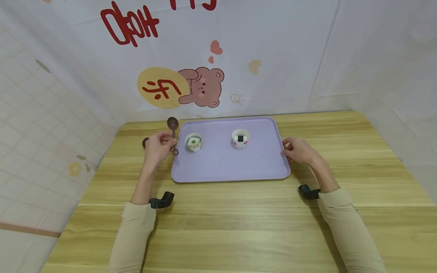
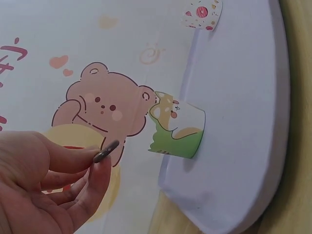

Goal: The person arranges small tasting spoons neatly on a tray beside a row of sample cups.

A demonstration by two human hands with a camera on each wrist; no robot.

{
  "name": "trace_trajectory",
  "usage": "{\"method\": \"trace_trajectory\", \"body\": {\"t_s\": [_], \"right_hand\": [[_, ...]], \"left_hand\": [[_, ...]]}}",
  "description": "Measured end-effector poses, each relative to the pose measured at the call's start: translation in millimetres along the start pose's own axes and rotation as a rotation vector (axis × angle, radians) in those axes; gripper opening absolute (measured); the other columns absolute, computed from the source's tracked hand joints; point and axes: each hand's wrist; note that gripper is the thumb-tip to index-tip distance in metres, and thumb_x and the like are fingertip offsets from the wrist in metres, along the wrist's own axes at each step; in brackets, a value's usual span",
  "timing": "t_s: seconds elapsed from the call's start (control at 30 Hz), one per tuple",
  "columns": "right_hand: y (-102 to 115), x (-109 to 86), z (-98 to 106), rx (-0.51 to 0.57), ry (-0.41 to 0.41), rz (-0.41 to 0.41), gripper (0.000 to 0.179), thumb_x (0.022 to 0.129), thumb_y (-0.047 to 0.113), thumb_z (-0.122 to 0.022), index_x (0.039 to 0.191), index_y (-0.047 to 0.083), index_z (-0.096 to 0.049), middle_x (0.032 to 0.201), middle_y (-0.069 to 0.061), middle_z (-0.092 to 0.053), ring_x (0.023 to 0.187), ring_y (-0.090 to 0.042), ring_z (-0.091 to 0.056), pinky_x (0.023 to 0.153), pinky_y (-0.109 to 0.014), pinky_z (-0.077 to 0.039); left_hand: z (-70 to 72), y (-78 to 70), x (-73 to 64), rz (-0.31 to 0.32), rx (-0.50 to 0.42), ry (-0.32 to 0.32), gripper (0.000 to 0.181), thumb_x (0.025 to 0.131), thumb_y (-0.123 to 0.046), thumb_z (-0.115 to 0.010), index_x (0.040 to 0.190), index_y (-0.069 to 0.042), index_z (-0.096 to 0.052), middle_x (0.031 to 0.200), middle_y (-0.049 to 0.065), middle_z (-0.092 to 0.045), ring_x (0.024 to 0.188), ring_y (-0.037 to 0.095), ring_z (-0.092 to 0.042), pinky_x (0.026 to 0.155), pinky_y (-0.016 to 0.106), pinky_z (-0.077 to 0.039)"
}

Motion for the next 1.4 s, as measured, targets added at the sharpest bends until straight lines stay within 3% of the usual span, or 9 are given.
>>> {"method": "trace_trajectory", "body": {"t_s": [0.33,0.47,0.7,0.97,1.4], "right_hand": [[1.6,-0.8,0.6,-0.002,-0.003,-0.002,0.038,0.096,0.001,-0.064,0.125,-0.020,-0.049,0.087,-0.019,-0.068,0.066,-0.022,-0.066,0.058,-0.032,-0.057],[1.3,-1.1,0.5,-0.001,-0.003,0.000,0.039,0.096,0.001,-0.065,0.125,-0.020,-0.049,0.086,-0.019,-0.068,0.065,-0.021,-0.066,0.058,-0.033,-0.057],[-0.9,-1.3,-0.1,-0.003,-0.005,0.002,0.038,0.096,0.001,-0.065,0.124,-0.020,-0.049,0.086,-0.019,-0.069,0.065,-0.021,-0.066,0.058,-0.032,-0.057],[1.3,-1.0,0.6,-0.011,-0.008,-0.009,0.038,0.097,0.001,-0.064,0.126,-0.019,-0.049,0.087,-0.020,-0.068,0.066,-0.021,-0.066,0.059,-0.033,-0.058],[0.6,-0.8,0.6,-0.023,-0.011,0.000,0.037,0.096,0.002,-0.065,0.124,-0.019,-0.051,0.086,-0.018,-0.069,0.065,-0.020,-0.065,0.058,-0.032,-0.057]], "left_hand": [[-4.5,-6.3,1.0,0.034,-0.075,0.043,0.024,0.095,-0.010,-0.070,0.115,0.002,-0.068,0.096,0.013,-0.070,0.065,0.007,-0.064,0.059,0.019,-0.051],[-7.0,-8.0,0.9,0.045,-0.097,0.050,0.024,0.095,-0.008,-0.069,0.115,0.004,-0.067,0.096,0.015,-0.070,0.064,0.006,-0.063,0.061,0.021,-0.053],[-10.4,-11.5,0.1,0.050,-0.129,0.056,0.023,0.095,-0.005,-0.069,0.115,0.006,-0.066,0.096,0.017,-0.069,0.064,0.009,-0.063,0.071,0.038,-0.060],[-14.7,-16.6,-0.3,0.030,-0.128,0.047,0.023,0.093,-0.004,-0.072,0.113,0.005,-0.068,0.096,0.019,-0.072,0.062,0.006,-0.063,0.064,0.031,-0.059],[-24.8,-20.9,-0.1,0.034,-0.201,0.065,0.022,0.093,-0.001,-0.071,0.113,0.007,-0.067,0.098,0.023,-0.072,0.064,0.008,-0.063,0.072,0.039,-0.061]]}}
Point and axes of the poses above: each hand's wrist, its own x-axis towards the middle knuckle, its own z-axis out of the back of the hand, y = z × x
